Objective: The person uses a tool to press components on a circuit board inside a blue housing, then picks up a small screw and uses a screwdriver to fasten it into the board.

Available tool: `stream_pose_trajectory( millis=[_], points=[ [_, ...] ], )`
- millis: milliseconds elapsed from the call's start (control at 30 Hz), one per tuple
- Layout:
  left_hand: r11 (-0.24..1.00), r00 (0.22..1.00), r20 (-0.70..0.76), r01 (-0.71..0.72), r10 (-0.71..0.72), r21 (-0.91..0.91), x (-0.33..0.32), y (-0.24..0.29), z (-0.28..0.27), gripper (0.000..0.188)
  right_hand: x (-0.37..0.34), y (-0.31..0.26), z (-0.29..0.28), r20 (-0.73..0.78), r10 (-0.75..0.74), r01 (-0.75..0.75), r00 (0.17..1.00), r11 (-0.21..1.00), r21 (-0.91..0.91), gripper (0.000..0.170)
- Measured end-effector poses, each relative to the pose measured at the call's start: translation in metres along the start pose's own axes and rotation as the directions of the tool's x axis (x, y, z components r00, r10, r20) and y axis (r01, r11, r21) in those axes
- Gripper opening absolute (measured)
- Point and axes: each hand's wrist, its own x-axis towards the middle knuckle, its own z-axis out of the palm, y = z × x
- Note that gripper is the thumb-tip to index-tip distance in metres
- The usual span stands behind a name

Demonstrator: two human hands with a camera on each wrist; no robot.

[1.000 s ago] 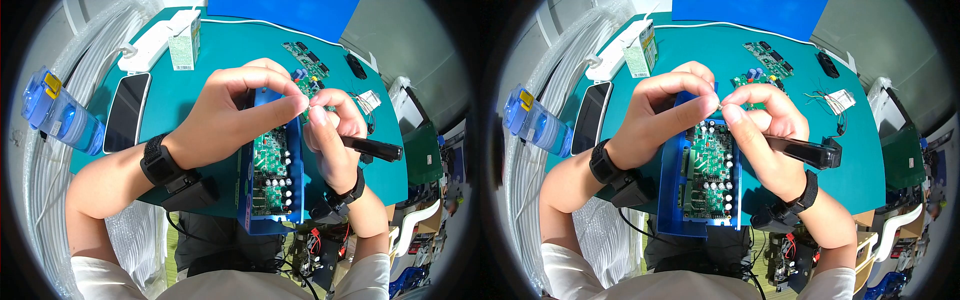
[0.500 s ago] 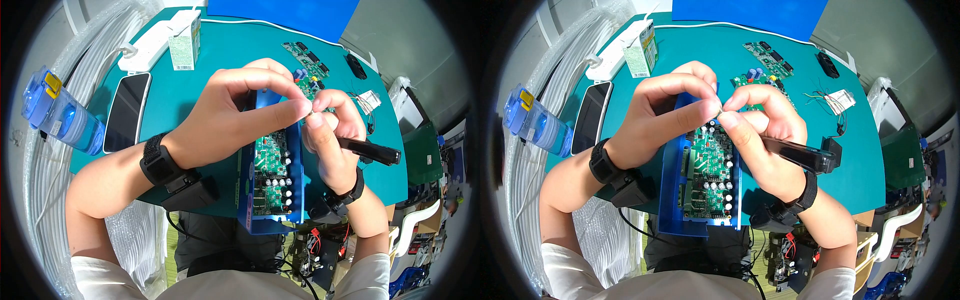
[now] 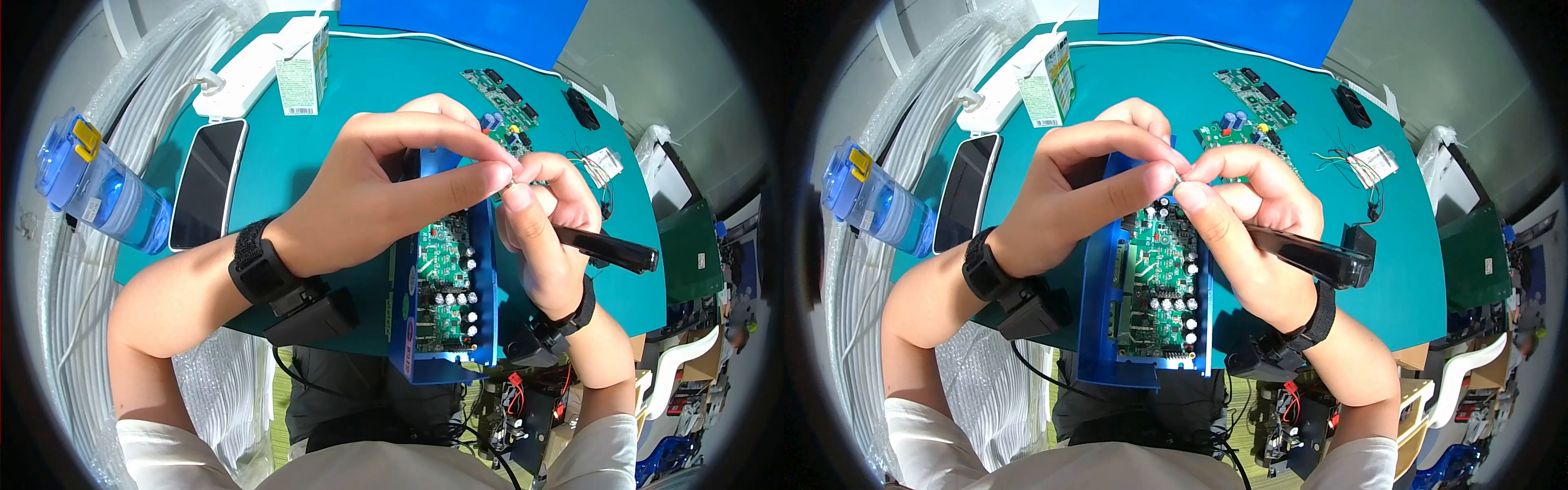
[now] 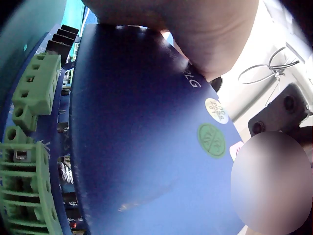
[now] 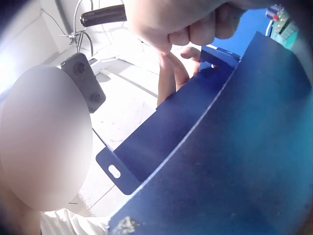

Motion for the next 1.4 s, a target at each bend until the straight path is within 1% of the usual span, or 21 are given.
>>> stream_pose_trajectory(
  millis=[167,233,333,433,633,700,800,900,1067,1233,1333,1400],
  points=[
    [1.0,1.0,-0.009,0.017,-0.017,-0.001,-0.0008,0.0009,-0.0003,0.013,0.001,0.0012,0.0023,-0.016,-0.003,0.003,1.0,1.0,0.002,0.012],
    [0.999,1.0,-0.01,0.004,-0.005,-0.035,-0.0007,-0.0008,-0.0002,0.012,0.001,0.0016,0.0019,-0.016,0.001,-0.001,1.0,1.0,0.01,0.012],
    [0.999,1.0,-0.009,0.007,-0.007,-0.047,-0.001,-0.0009,-0.0002,0.012,0.0008,0.0023,0.0001,0.024,0.0,-0.001,1.0,1.0,0.005,0.012],
    [0.999,1.0,-0.009,0.01,-0.011,-0.05,-0.0009,-0.0012,-0.0003,0.012,0.0014,0.0023,0.0031,0.0,-0.036,0.036,0.999,0.999,-0.013,0.011],
    [0.994,0.998,-0.023,0.059,-0.061,-0.087,-0.0017,0.0012,0.0007,0.011,-0.0005,0.0014,0.0052,-0.032,-0.045,0.045,0.998,0.999,-0.001,0.017],
    [0.996,0.998,-0.022,0.054,-0.056,-0.073,-0.0019,0.0001,0.0003,0.01,-0.0003,0.0006,0.003,-0.002,-0.098,0.098,0.995,0.994,-0.05,0.019],
    [0.998,0.999,-0.02,0.047,-0.048,-0.053,-0.0022,-0.0011,-0.0001,0.01,0.0001,-0.0007,0.0049,-0.016,-0.108,0.107,0.994,0.993,-0.049,0.019],
    [0.997,0.998,-0.022,0.052,-0.053,-0.058,-0.0021,-0.0005,0.0007,0.01,-0.0001,-0.0011,0.0071,-0.06,-0.088,0.085,0.994,0.995,-0.053,0.018],
    [0.997,0.998,-0.021,0.05,-0.052,-0.059,-0.002,-0.001,0.0005,0.01,0.0007,-0.0032,0.0049,-0.063,-0.066,0.063,0.996,0.997,-0.051,0.017],
    [0.999,0.999,-0.008,0.031,-0.031,-0.019,-0.0014,-0.0012,-0.0005,0.009,0.0008,-0.0039,0.0043,-0.058,-0.052,0.049,0.997,0.998,-0.041,0.017],
    [0.997,0.998,-0.025,0.063,-0.064,-0.053,-0.0016,0.0019,0.0009,0.008,0.0004,-0.0033,0.0038,-0.038,-0.057,0.055,0.998,0.997,-0.056,0.017],
    [0.997,0.998,-0.027,0.06,-0.062,-0.055,-0.0018,0.0019,0.0012,0.008,0.0001,-0.0037,0.0062,-0.067,-0.048,0.044,0.997,0.998,-0.055,0.017]
  ],
)
